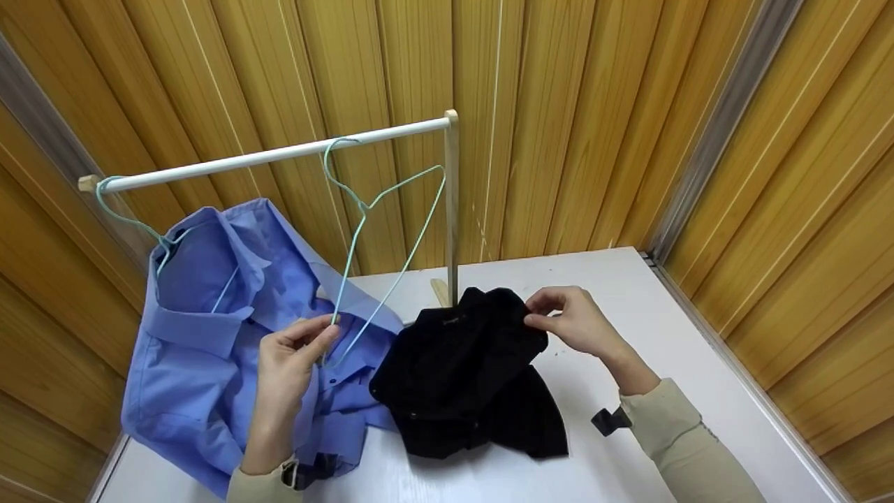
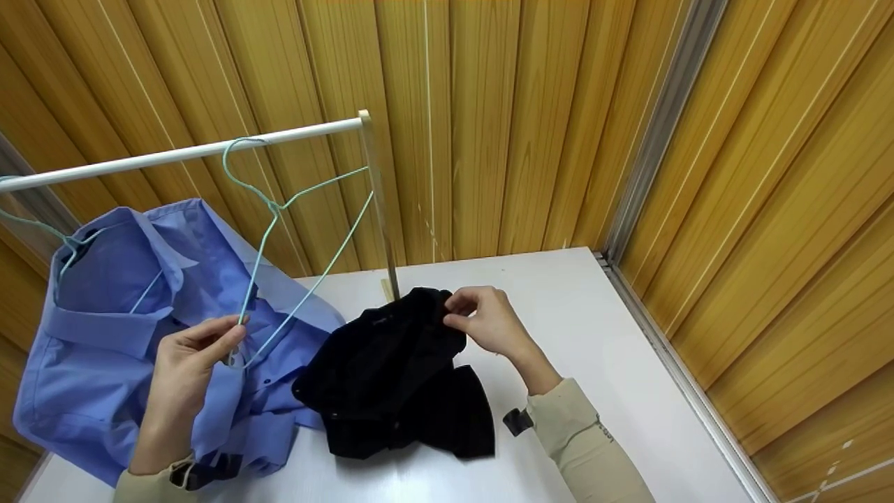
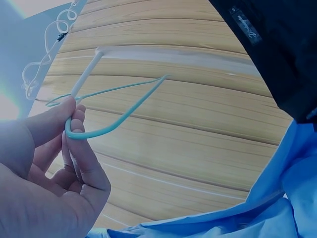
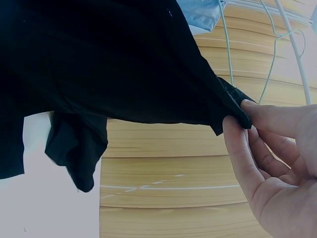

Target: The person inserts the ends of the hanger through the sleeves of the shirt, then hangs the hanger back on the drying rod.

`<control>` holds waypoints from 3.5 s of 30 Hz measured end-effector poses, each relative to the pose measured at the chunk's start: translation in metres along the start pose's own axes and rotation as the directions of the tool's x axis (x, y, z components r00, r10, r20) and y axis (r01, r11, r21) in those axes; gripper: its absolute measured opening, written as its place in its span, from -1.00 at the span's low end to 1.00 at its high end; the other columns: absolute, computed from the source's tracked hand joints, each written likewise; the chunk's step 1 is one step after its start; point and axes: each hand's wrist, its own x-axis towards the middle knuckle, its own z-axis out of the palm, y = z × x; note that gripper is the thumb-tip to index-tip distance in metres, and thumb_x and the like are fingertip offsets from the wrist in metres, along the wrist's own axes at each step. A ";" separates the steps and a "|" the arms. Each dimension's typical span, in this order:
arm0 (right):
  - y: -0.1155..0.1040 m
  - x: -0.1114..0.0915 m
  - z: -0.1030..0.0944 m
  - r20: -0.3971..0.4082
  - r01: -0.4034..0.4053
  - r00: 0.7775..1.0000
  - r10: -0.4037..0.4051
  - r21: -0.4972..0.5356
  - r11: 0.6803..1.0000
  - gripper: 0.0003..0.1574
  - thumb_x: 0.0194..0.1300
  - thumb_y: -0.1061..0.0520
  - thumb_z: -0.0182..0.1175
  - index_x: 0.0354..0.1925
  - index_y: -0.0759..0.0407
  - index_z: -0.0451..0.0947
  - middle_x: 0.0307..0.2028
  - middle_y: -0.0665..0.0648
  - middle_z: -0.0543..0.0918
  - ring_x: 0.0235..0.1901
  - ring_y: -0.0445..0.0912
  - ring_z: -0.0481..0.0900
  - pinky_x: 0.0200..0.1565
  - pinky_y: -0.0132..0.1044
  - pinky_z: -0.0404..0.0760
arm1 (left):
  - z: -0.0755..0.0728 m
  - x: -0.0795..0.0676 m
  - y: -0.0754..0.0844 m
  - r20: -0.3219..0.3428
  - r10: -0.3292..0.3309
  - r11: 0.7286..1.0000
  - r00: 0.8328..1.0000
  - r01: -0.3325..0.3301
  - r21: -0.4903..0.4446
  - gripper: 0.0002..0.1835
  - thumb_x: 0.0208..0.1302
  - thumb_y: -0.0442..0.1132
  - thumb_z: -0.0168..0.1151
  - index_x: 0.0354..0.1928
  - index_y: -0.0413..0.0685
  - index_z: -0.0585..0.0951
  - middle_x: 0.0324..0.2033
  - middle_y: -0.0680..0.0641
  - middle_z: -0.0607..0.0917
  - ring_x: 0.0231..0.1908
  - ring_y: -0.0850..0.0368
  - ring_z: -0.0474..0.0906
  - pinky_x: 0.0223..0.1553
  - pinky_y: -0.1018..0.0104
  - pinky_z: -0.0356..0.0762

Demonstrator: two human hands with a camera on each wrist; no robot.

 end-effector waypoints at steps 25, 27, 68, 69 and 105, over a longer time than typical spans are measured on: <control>0.007 0.001 -0.005 -0.020 -0.011 1.000 0.011 -0.017 1.000 -0.89 0.20 0.32 0.31 -0.26 0.33 0.66 -0.32 0.21 0.67 -0.26 0.07 0.61 -0.20 -0.14 0.58 | -0.025 -0.016 -0.009 -0.022 -0.064 0.996 0.998 0.066 0.061 -0.81 0.12 -0.48 0.35 -0.21 -0.44 0.69 -0.54 -0.17 0.58 -0.56 0.15 0.43 -0.58 0.41 0.38; 0.008 0.001 -0.005 -0.020 -0.013 1.000 0.012 -0.018 1.000 -0.89 0.20 0.32 0.31 -0.26 0.32 0.66 -0.32 0.21 0.68 -0.26 0.07 0.62 -0.20 -0.16 0.57 | -0.028 -0.018 -0.010 -0.027 -0.082 0.994 0.996 0.083 0.075 -0.81 0.12 -0.46 0.37 -0.20 -0.40 0.70 -0.54 -0.18 0.57 -0.55 0.15 0.43 -0.58 0.41 0.39; 0.023 0.005 -0.011 -0.016 -0.068 0.998 0.067 -0.012 0.998 -0.86 0.22 0.30 0.30 -0.23 0.36 0.64 -0.28 0.25 0.67 -0.23 0.06 0.62 -0.21 -0.28 0.56 | -0.068 -0.048 -0.018 0.005 -0.137 0.987 0.991 0.136 0.088 -0.80 0.12 -0.51 0.33 -0.19 -0.49 0.66 -0.55 -0.16 0.53 -0.55 0.16 0.37 -0.58 0.40 0.32; 0.023 0.005 -0.012 -0.016 -0.067 0.998 0.067 -0.012 0.998 -0.86 0.22 0.30 0.30 -0.23 0.36 0.64 -0.28 0.25 0.67 -0.23 0.07 0.62 -0.22 -0.29 0.56 | -0.069 -0.048 -0.018 0.016 -0.128 0.987 0.992 0.126 0.095 -0.81 0.13 -0.51 0.33 -0.19 -0.48 0.67 -0.56 -0.15 0.52 -0.56 0.15 0.36 -0.59 0.38 0.31; 0.072 0.014 -0.016 -0.069 -0.127 0.990 0.124 -0.034 0.991 -0.84 0.22 0.14 0.34 -0.22 0.17 0.67 -0.31 0.11 0.68 -0.28 -0.03 0.62 -0.29 -0.29 0.57 | -0.091 -0.059 -0.016 0.242 -0.123 0.992 0.962 0.115 0.046 -0.80 0.21 -0.58 0.19 -0.13 -0.54 0.62 -0.56 -0.10 0.45 -0.56 0.10 0.28 -0.54 0.15 0.16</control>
